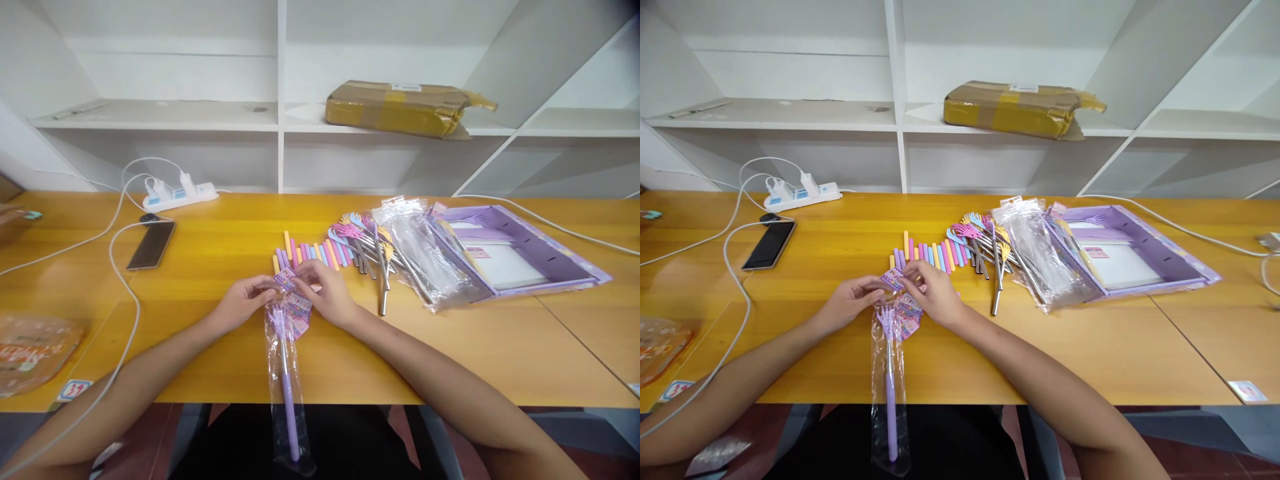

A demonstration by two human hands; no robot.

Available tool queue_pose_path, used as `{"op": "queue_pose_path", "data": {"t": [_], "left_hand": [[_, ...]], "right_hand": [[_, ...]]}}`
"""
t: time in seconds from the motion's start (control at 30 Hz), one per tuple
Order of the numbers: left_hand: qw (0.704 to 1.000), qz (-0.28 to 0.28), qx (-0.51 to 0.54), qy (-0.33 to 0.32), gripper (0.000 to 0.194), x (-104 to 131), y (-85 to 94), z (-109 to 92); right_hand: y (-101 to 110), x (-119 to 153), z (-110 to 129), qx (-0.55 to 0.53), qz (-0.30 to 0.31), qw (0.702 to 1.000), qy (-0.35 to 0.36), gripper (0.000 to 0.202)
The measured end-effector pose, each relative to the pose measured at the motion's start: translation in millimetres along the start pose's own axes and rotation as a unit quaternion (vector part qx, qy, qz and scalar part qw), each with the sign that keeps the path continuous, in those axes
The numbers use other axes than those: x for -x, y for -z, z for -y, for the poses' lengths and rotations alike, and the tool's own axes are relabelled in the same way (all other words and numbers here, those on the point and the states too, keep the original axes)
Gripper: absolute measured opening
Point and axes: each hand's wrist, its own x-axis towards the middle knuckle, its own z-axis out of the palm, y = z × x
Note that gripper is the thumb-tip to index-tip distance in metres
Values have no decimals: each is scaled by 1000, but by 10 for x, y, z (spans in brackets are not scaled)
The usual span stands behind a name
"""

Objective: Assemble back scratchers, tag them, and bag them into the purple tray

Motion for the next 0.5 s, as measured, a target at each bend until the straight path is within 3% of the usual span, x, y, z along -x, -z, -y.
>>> {"op": "queue_pose_path", "data": {"t": [0.2, 0.4, 0.5], "left_hand": [[1000, 20, 16, -3, 31, 16, -22, -46], [1000, 15, 17, 3, 32, 14, -13, 15], [1000, 11, 9, 6, 37, 11, -11, 21]], "right_hand": [[-26, 1, 42, 38, -46, 998, 27, 11], [-29, 12, 28, 73, -40, 994, 66, 12], [-16, 5, 19, 82, -3, 992, 91, 12]]}}
